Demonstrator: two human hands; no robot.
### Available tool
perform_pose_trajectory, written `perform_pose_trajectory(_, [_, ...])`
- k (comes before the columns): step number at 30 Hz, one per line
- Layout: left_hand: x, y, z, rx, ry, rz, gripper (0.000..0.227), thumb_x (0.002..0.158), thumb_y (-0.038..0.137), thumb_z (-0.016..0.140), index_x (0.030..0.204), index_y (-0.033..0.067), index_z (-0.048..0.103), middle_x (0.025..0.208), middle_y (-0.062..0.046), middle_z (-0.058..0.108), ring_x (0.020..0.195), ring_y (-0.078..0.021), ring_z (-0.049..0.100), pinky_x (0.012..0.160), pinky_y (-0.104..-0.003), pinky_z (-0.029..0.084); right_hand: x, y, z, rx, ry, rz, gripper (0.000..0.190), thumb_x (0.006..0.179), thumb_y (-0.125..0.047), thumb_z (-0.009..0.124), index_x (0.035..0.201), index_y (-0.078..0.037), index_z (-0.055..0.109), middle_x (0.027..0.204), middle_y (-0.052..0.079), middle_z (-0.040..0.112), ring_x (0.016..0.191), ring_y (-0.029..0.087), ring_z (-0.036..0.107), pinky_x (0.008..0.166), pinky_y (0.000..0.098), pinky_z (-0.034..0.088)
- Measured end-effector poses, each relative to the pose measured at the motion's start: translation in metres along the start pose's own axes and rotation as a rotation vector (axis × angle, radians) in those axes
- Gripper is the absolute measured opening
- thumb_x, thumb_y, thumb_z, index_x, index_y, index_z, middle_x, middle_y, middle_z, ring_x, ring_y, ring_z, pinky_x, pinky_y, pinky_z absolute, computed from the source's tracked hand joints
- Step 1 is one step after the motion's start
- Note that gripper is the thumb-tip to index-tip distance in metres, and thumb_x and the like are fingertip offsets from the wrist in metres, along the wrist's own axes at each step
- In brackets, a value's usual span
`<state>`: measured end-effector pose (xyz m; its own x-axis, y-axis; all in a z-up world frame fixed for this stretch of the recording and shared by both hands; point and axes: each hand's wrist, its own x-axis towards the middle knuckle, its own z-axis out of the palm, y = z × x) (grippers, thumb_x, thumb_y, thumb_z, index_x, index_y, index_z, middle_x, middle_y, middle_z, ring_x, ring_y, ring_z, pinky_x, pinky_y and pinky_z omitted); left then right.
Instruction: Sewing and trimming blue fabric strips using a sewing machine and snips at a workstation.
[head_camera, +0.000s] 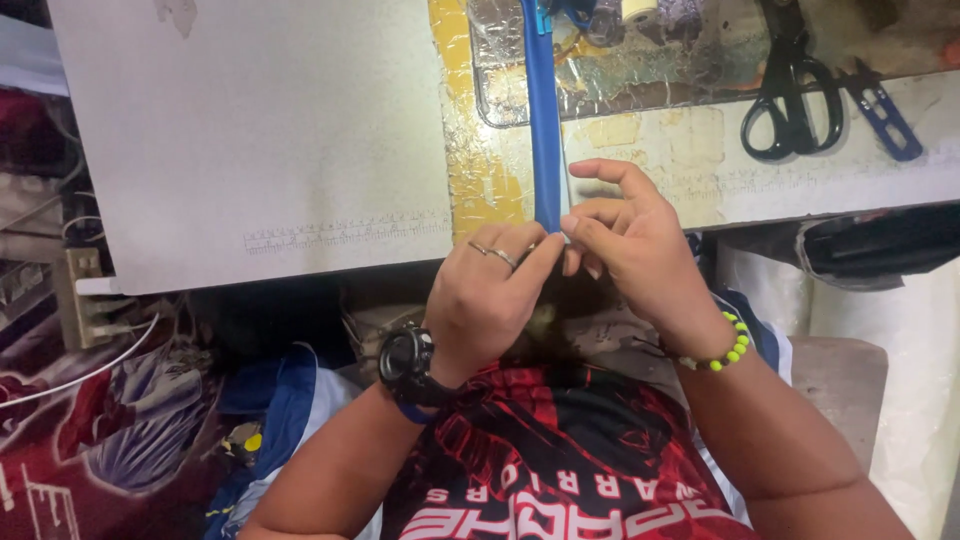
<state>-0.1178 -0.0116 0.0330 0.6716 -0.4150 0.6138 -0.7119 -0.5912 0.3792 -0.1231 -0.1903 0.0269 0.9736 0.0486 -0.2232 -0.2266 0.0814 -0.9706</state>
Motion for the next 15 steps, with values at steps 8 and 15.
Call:
perform_pose_trajectory(8, [0.005,0.002,-0.006,-0.187,0.079,-0.097,0.008,0.090,0.020,0.074,0.093,0.0120,0.072,0.084,-0.004,0.062,0.077,-0.0258,0.063,0.066,-0.036,0.057,0.000,0.006,-0.002,0.143,0.052,0.050,0.048,0.094,0.000,0.068,0.137,0.004,0.046,0.076,0.021,0.070,0.052,0.023,0.069,0.041,0.0213,0.046])
perform_pose_trajectory(15, [0.012,-0.018,0.006,-1.289,-0.268,-1.304,0.033,0.094,0.020,0.074,0.110,-0.0094,0.072,0.089,-0.019,0.074,0.064,-0.0186,0.072,0.044,-0.023,0.058,-0.006,-0.022,0.005,-0.045,0.042,0.032,0.046,0.095,-0.002,0.067,0.137,0.004,0.049,0.076,0.020,0.072,0.054,0.021,0.070,0.041,0.0202,0.047])
